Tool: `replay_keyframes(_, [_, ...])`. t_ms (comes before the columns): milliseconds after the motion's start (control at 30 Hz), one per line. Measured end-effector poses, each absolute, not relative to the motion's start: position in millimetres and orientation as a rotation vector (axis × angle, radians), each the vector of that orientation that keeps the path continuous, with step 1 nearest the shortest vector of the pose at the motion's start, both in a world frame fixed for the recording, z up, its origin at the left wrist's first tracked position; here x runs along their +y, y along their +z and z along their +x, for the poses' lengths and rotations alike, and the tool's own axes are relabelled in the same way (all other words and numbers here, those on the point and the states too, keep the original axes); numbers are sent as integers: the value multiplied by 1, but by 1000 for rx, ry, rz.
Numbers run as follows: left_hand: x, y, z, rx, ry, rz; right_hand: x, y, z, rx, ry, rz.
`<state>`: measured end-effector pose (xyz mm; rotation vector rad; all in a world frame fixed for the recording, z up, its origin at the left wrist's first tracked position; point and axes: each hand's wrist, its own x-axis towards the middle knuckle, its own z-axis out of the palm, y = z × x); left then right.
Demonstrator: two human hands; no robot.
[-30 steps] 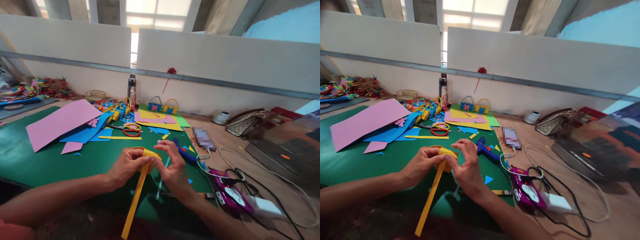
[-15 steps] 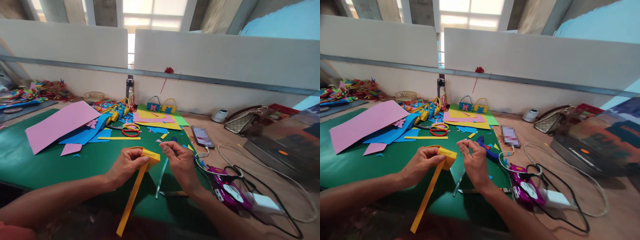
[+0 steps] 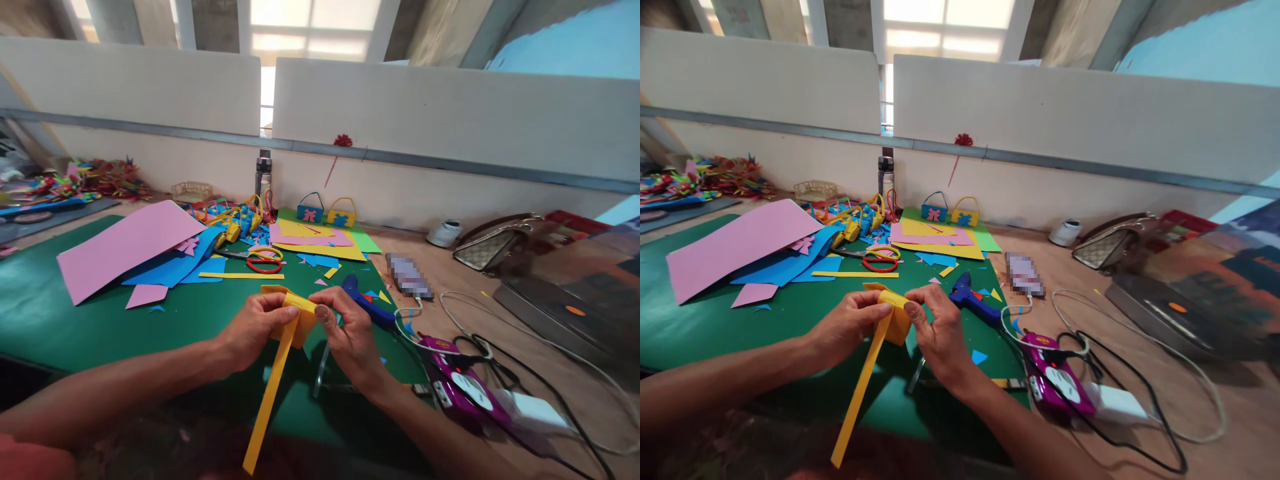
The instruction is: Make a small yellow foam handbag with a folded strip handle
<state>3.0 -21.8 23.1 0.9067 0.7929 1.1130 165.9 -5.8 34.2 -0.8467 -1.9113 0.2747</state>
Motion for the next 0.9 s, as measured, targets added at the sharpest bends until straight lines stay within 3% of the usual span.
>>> replay_keyframes(567, [-22,19,3,829,1115,912,-6,29,162,-2024,190,-725])
replay_keyframes(900, [-24,22,3,712,1095,975,-4,31,165,-1957,270,-871])
